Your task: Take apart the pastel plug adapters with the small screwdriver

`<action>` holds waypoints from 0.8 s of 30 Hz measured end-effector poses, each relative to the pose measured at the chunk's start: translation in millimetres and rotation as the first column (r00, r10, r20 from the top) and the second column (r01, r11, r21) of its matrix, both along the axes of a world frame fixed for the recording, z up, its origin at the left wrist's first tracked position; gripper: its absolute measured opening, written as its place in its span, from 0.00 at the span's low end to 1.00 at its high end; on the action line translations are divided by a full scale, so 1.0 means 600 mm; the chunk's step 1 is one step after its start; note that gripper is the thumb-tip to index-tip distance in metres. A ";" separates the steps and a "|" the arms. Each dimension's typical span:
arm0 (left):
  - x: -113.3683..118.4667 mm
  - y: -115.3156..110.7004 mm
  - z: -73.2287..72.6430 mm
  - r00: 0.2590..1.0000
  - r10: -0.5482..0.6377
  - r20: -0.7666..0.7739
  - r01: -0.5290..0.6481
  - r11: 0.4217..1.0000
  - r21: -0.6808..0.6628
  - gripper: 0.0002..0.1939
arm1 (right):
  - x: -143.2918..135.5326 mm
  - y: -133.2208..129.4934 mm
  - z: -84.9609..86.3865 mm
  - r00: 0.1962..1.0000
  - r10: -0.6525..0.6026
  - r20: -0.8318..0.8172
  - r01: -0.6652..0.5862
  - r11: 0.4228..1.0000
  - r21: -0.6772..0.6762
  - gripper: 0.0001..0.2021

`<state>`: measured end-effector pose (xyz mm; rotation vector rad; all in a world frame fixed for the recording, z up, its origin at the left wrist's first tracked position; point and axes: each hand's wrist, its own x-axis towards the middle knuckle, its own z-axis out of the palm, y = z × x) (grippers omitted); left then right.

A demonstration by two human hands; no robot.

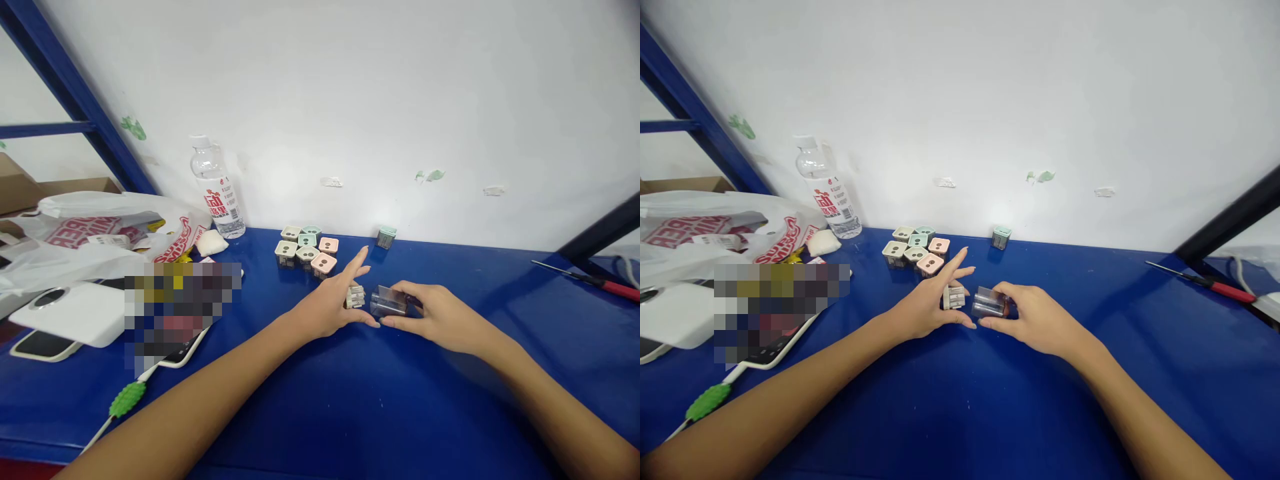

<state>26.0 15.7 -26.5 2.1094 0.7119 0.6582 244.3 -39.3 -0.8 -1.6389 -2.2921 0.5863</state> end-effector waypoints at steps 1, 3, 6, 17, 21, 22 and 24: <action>0.000 0.000 0.000 0.999 -0.032 0.013 0.032 0.999 -0.028 0.61 | -0.006 -0.004 0.002 1.000 0.001 -0.004 0.000 1.000 0.014 0.14; 0.000 -0.001 0.000 0.993 -0.111 0.036 0.113 0.991 -0.076 0.62 | -0.017 -0.009 0.001 1.000 0.012 -0.017 -0.012 0.999 0.032 0.14; 0.002 -0.007 0.002 0.977 -0.205 0.054 0.209 0.972 -0.106 0.63 | -0.027 -0.014 -0.004 0.997 0.058 -0.060 -0.057 0.998 0.018 0.14; 0.011 -0.027 0.002 0.938 -0.325 0.125 0.344 0.920 -0.187 0.64 | -0.045 -0.028 -0.009 0.973 0.076 -0.216 -0.096 0.992 -0.085 0.09; 0.017 -0.033 -0.001 0.952 -0.293 0.084 0.298 0.953 -0.057 0.60 | -0.047 -0.027 -0.013 0.973 0.072 -0.217 -0.091 0.993 -0.079 0.10; 0.019 -0.034 -0.001 0.955 -0.287 0.071 0.289 0.957 -0.016 0.60 | -0.047 -0.027 -0.013 0.972 0.088 -0.218 -0.104 0.992 -0.066 0.10; 0.022 -0.036 -0.001 0.960 -0.276 0.051 0.274 0.960 0.056 0.59 | -0.047 -0.027 -0.013 0.971 0.122 -0.207 -0.132 0.991 -0.038 0.11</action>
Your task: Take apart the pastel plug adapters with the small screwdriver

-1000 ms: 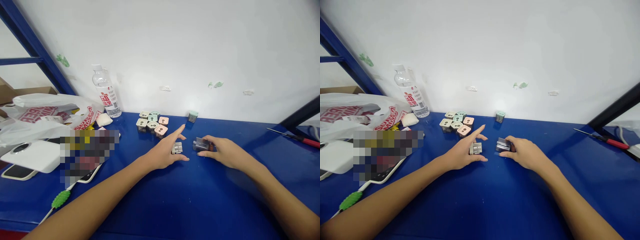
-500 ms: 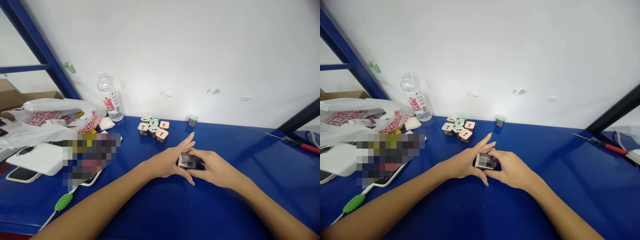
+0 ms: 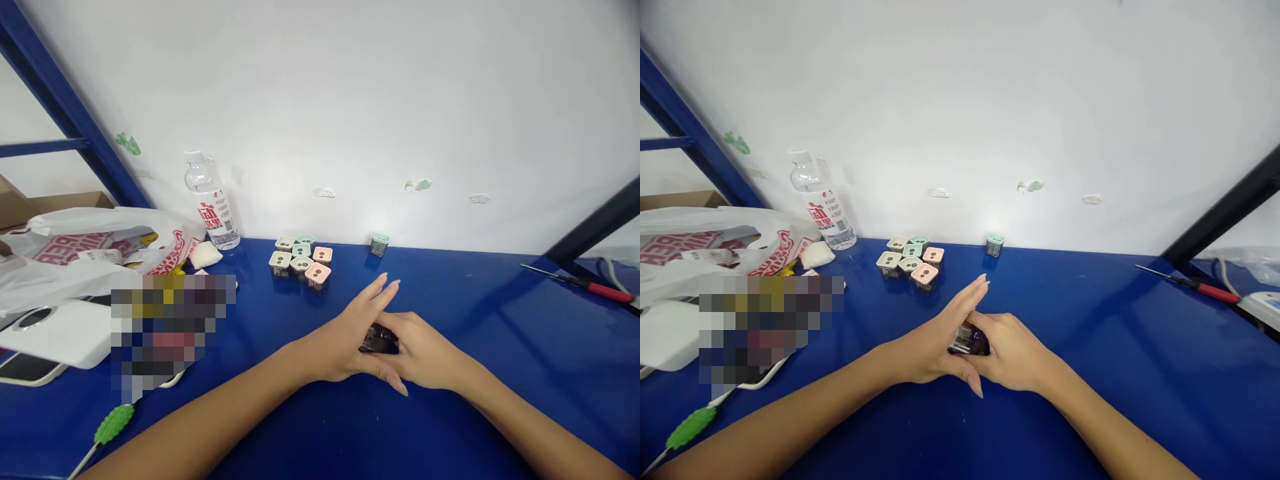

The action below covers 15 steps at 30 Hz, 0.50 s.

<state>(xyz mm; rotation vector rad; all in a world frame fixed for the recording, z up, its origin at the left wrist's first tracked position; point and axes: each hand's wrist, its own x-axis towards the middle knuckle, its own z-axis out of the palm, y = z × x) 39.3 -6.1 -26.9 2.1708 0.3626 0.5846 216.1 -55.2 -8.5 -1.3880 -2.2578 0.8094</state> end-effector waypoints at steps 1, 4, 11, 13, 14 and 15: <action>0.001 0.000 0.001 1.000 0.015 0.003 -0.015 0.999 0.030 0.59 | 0.000 0.000 0.001 1.000 0.004 0.015 -0.004 1.000 0.014 0.13; 0.001 0.002 0.004 0.996 0.087 0.030 -0.090 0.991 0.099 0.58 | 0.000 0.003 0.001 0.995 -0.038 0.097 0.031 0.996 0.081 0.18; -0.016 0.010 0.008 0.968 0.244 0.054 -0.248 0.915 0.318 0.46 | 0.015 0.032 -0.027 0.980 -0.191 0.051 0.166 0.936 0.311 0.19; -0.019 0.011 0.006 0.960 0.266 0.091 -0.280 0.882 0.380 0.38 | 0.022 0.040 -0.035 0.974 -0.228 -0.003 0.218 0.928 0.303 0.18; -0.020 0.011 0.005 0.956 0.271 0.111 -0.293 0.866 0.406 0.34 | 0.024 0.044 -0.038 0.967 -0.256 -0.014 0.249 0.923 0.293 0.18; -0.021 0.012 0.002 0.952 0.276 0.130 -0.305 0.850 0.430 0.32 | 0.025 0.050 -0.040 0.960 -0.280 0.001 0.268 0.920 0.286 0.17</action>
